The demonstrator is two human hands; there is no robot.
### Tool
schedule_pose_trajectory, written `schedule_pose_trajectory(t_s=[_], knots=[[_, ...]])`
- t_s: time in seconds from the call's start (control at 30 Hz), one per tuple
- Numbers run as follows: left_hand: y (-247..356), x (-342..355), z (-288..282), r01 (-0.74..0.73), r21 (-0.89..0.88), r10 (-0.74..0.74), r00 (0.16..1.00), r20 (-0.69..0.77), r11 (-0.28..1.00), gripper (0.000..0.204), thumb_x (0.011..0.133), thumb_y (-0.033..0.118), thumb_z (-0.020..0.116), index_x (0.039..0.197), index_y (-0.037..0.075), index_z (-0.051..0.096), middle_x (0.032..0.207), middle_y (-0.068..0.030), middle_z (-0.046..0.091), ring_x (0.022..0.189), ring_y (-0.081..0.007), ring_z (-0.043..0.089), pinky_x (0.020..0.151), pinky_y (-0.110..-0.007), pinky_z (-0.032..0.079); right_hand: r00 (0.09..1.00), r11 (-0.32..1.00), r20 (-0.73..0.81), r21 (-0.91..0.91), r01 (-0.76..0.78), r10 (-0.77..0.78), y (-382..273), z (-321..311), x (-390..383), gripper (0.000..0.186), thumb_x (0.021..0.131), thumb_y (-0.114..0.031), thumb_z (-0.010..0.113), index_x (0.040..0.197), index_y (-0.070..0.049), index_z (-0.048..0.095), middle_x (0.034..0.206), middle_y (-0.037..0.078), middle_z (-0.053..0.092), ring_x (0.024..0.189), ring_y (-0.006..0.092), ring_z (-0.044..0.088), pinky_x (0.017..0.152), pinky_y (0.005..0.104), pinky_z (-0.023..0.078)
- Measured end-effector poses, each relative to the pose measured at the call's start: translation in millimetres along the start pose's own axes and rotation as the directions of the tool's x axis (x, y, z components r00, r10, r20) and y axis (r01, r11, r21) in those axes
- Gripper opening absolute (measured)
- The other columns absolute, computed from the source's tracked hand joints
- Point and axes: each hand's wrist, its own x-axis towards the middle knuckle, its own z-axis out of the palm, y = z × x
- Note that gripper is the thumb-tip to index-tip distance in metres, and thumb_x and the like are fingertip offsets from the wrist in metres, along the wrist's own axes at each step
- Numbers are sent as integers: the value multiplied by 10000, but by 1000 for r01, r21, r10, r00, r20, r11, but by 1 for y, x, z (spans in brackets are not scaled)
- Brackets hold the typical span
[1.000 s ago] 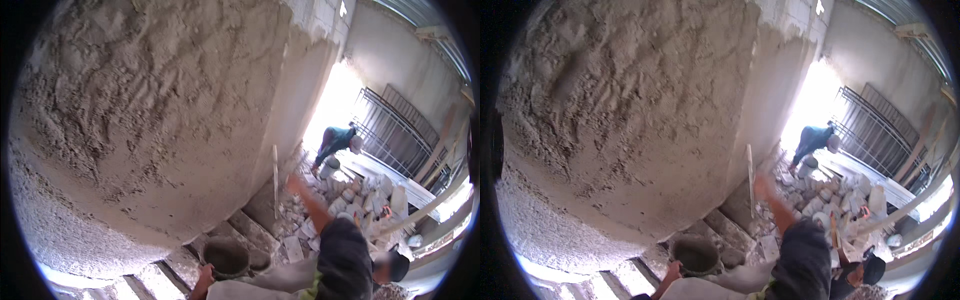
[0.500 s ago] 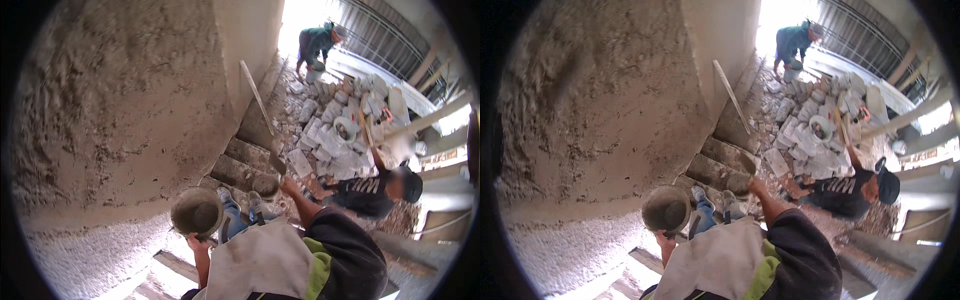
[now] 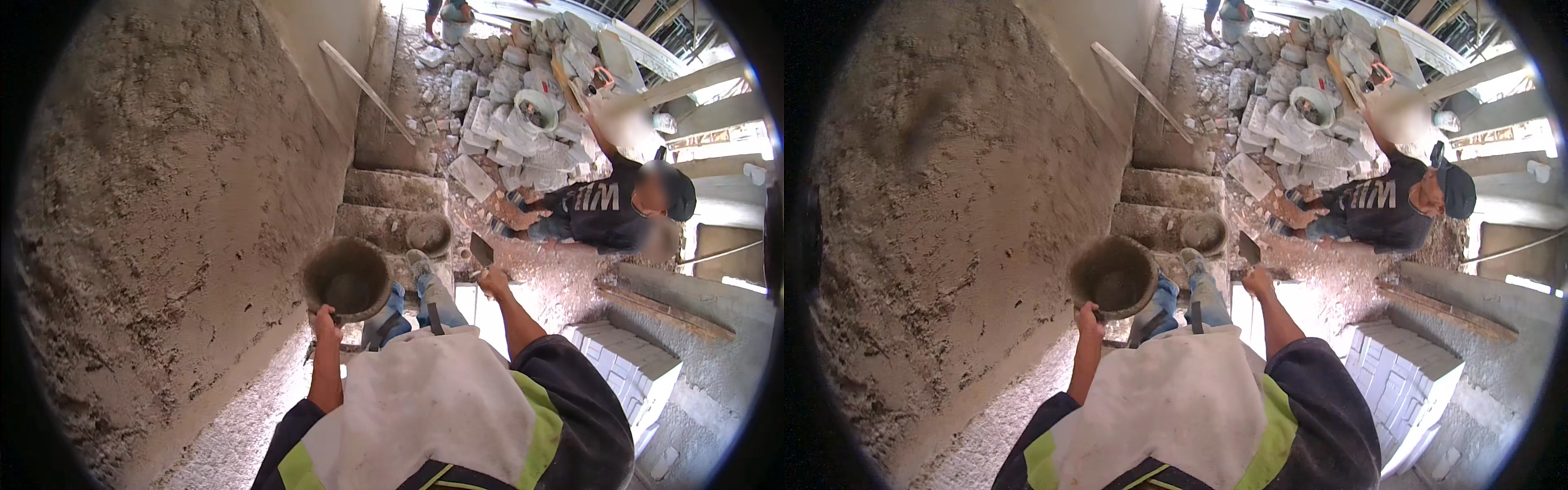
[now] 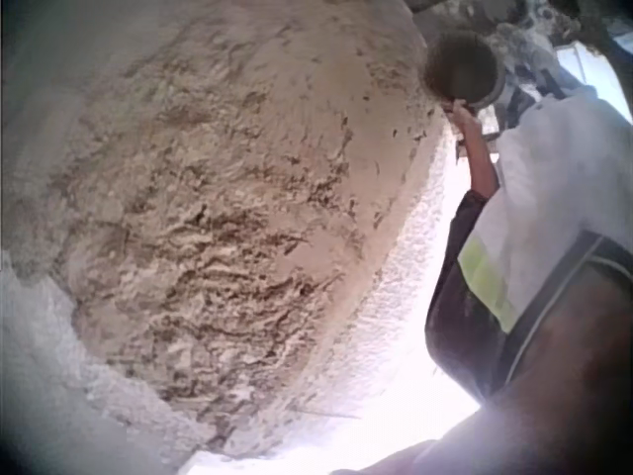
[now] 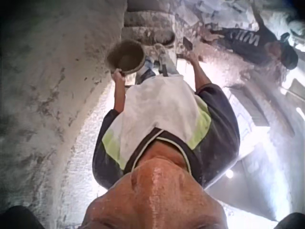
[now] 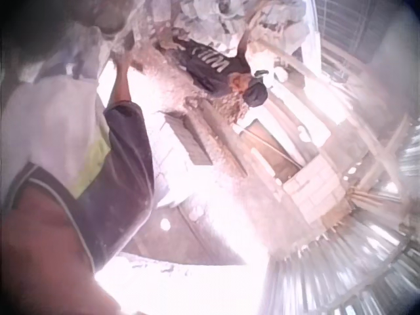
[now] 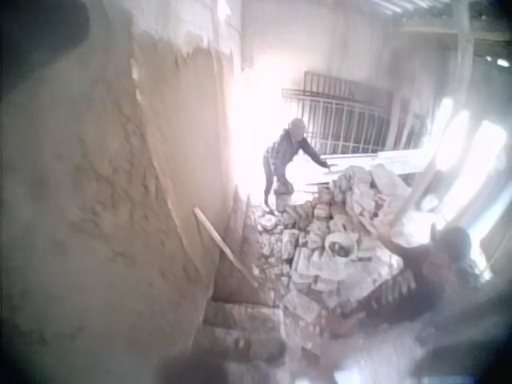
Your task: The person applies mortar to a wall using a trowel, smooths the wall with a screed board, and then applies mortar onto the concrete stairs using the trowel.
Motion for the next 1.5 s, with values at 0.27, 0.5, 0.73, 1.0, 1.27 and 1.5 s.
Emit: schedule_pose_trajectory(t_s=[0.27,0.5,0.73,1.0,1.27,1.5], knots=[[48,-27,62,-263,246,212,954,214,933,413,627,3,584,1021,85,493,881,-54,521,762,-215,522,628,-407,487,998,992,-63,-124,-3,-5,-55,35,-2,334,692,-190,595,909,58,646,929,290,646,906,416,641,751,465,522],[66,-16,73,-284,280,195,931,309,917,497,624,-6,551,1112,70,488,998,-66,524,858,-228,540,627,-414,503,999,999,-10,26,-32,32,-40,99,-33,392,734,-349,652,830,30,636,751,222,664,722,366,670,610,453,569],[56,12,79,-186,365,135,978,159,912,591,617,14,565,1197,56,462,1034,-96,519,912,-258,536,679,-405,499,995,995,-69,66,-69,74,7,125,-65,411,731,-324,594,995,-20,677,967,205,679,909,352,654,801,429,517],[13,3,129,-247,396,141,950,279,885,646,617,32,585,1247,60,441,1097,-108,495,958,-274,518,701,-430,495,961,843,-204,535,-52,189,77,84,-27,372,831,-179,598,1164,-14,573,832,101,661,646,173,657,498,317,548],[-36,-66,193,-302,521,18,877,481,798,728,641,53,586,1341,106,395,1193,-129,504,1011,-318,524,690,-480,506,944,710,-212,704,-32,253,131,58,-78,332,851,-171,570,1145,-18,583,836,97,654,644,170,650,489,302,528],[-99,-92,243,-381,705,36,892,451,598,596,633,58,601,1207,40,441,1174,-177,469,1045,-359,504,782,-574,483,798,281,43,923,-262,602,174,100,-156,277,850,-158,581,1099,-40,602,812,97,654,623,180,640,487,317,524]])
